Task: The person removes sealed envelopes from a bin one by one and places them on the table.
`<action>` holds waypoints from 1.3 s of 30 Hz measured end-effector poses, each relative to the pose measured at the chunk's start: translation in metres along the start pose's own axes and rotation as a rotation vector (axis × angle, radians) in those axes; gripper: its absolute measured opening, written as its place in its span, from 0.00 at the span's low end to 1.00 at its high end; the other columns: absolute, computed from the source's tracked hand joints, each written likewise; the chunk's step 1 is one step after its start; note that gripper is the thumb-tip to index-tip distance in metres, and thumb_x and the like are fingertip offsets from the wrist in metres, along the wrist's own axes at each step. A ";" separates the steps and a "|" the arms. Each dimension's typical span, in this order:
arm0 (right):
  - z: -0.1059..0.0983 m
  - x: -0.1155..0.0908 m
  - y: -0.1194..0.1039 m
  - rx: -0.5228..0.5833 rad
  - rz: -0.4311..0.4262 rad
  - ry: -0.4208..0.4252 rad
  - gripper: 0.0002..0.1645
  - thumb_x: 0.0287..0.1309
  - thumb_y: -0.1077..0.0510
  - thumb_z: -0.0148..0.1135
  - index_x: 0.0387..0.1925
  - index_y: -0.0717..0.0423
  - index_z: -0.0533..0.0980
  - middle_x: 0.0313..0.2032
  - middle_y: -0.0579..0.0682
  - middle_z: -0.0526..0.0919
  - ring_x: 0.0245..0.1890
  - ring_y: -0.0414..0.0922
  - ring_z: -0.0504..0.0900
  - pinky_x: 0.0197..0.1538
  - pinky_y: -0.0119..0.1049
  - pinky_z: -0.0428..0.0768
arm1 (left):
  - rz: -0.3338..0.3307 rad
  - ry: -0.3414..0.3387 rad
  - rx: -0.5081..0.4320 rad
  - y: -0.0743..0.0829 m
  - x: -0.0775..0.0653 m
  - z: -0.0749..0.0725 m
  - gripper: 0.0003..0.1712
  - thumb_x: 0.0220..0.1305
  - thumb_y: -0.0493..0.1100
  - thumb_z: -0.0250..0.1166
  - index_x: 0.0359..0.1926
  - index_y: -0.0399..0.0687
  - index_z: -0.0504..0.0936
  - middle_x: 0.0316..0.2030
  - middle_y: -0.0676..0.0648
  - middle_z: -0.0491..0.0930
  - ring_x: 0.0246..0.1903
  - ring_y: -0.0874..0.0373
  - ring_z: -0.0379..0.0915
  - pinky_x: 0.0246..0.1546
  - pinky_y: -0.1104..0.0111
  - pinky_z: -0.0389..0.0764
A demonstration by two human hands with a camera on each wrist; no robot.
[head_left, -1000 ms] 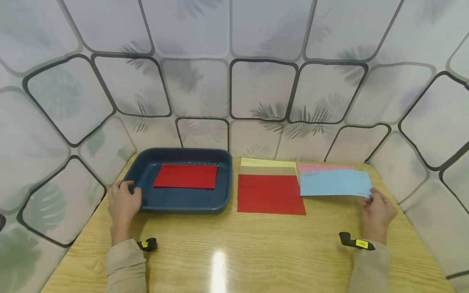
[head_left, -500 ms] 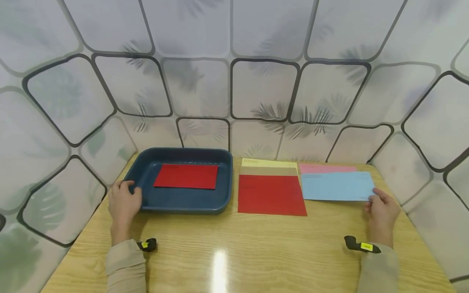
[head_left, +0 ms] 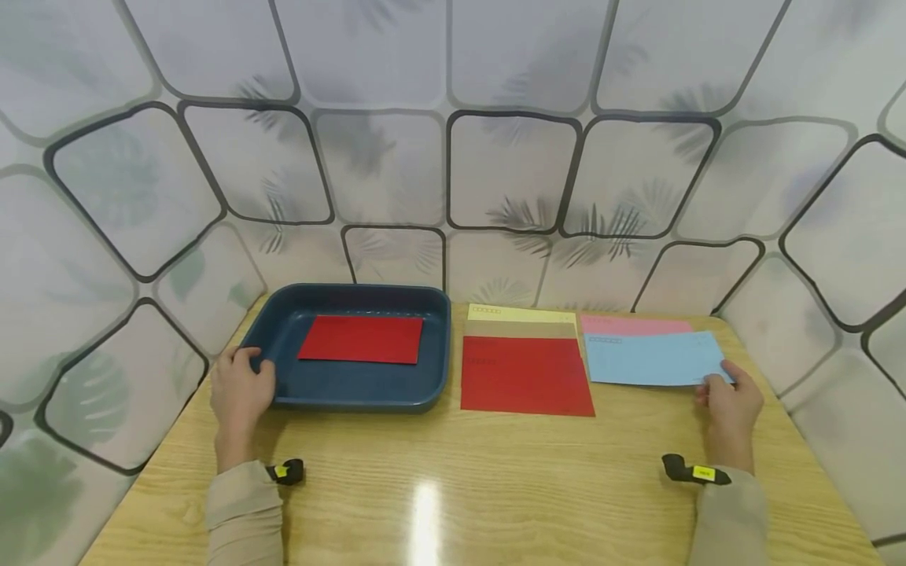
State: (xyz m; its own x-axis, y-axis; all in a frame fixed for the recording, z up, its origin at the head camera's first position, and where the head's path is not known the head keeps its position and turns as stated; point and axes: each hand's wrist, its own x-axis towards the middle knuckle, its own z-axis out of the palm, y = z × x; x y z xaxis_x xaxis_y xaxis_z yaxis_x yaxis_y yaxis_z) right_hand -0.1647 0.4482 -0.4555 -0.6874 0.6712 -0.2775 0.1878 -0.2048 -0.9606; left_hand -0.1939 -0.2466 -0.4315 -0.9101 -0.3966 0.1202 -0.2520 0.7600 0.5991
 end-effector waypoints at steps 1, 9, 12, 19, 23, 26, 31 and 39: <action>0.000 0.000 0.000 -0.001 0.005 -0.008 0.38 0.62 0.69 0.51 0.74 0.56 0.61 0.32 0.41 0.74 0.17 0.35 0.77 0.20 0.26 0.77 | -0.001 -0.001 0.000 0.000 0.000 0.000 0.25 0.69 0.45 0.47 0.61 0.35 0.72 0.69 0.32 0.58 0.68 0.32 0.52 0.55 0.34 0.63; 0.002 0.002 -0.003 -0.003 0.019 -0.021 0.40 0.62 0.68 0.53 0.75 0.52 0.59 0.35 0.43 0.73 0.19 0.35 0.77 0.19 0.28 0.77 | -0.003 -0.009 -0.003 -0.001 0.002 0.000 0.25 0.70 0.45 0.46 0.61 0.35 0.72 0.70 0.32 0.57 0.68 0.32 0.51 0.57 0.35 0.62; 0.002 0.002 -0.003 0.000 0.026 -0.016 0.39 0.63 0.68 0.52 0.75 0.53 0.58 0.35 0.42 0.73 0.18 0.35 0.77 0.18 0.29 0.76 | -0.003 -0.016 0.000 -0.002 0.002 0.000 0.26 0.70 0.45 0.46 0.62 0.35 0.71 0.70 0.31 0.56 0.68 0.31 0.51 0.57 0.35 0.61; 0.002 0.002 -0.002 -0.004 0.040 -0.009 0.39 0.63 0.68 0.51 0.75 0.55 0.57 0.40 0.43 0.71 0.18 0.34 0.77 0.19 0.28 0.77 | -0.002 -0.013 0.009 -0.002 0.001 -0.001 0.25 0.70 0.45 0.46 0.61 0.35 0.72 0.70 0.32 0.57 0.68 0.31 0.51 0.56 0.35 0.62; 0.001 0.002 0.001 -0.003 0.044 -0.031 0.41 0.63 0.68 0.51 0.76 0.55 0.55 0.32 0.41 0.74 0.18 0.35 0.77 0.19 0.29 0.78 | 0.003 -0.014 0.012 -0.002 0.001 -0.001 0.25 0.70 0.45 0.46 0.61 0.35 0.72 0.69 0.31 0.57 0.68 0.31 0.51 0.56 0.35 0.63; 0.001 0.003 0.003 -0.012 0.045 -0.048 0.42 0.63 0.68 0.51 0.77 0.54 0.54 0.28 0.41 0.75 0.18 0.35 0.78 0.20 0.29 0.78 | 0.000 -0.017 0.013 -0.001 0.001 0.000 0.25 0.70 0.45 0.46 0.61 0.35 0.72 0.69 0.32 0.57 0.68 0.31 0.51 0.56 0.35 0.63; 0.000 0.006 0.006 -0.006 0.056 -0.050 0.41 0.64 0.67 0.52 0.77 0.52 0.54 0.31 0.41 0.75 0.20 0.35 0.79 0.21 0.29 0.79 | -0.008 -0.014 0.014 -0.001 0.001 0.001 0.25 0.70 0.45 0.46 0.62 0.36 0.72 0.70 0.32 0.57 0.68 0.32 0.51 0.56 0.35 0.63; -0.002 0.009 0.008 0.106 0.066 -0.088 0.43 0.64 0.70 0.52 0.77 0.53 0.52 0.28 0.43 0.76 0.21 0.36 0.81 0.21 0.29 0.80 | -0.008 -0.018 0.011 0.000 0.000 0.001 0.25 0.70 0.45 0.46 0.62 0.35 0.71 0.70 0.32 0.57 0.68 0.31 0.51 0.56 0.35 0.62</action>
State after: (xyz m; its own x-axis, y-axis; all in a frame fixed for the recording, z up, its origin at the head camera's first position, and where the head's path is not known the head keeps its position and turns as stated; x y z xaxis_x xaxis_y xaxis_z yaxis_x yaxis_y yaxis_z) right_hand -0.1684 0.4540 -0.4657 -0.7360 0.5892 -0.3334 0.1628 -0.3240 -0.9320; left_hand -0.1942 -0.2459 -0.4327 -0.9138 -0.3934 0.1011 -0.2627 0.7622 0.5916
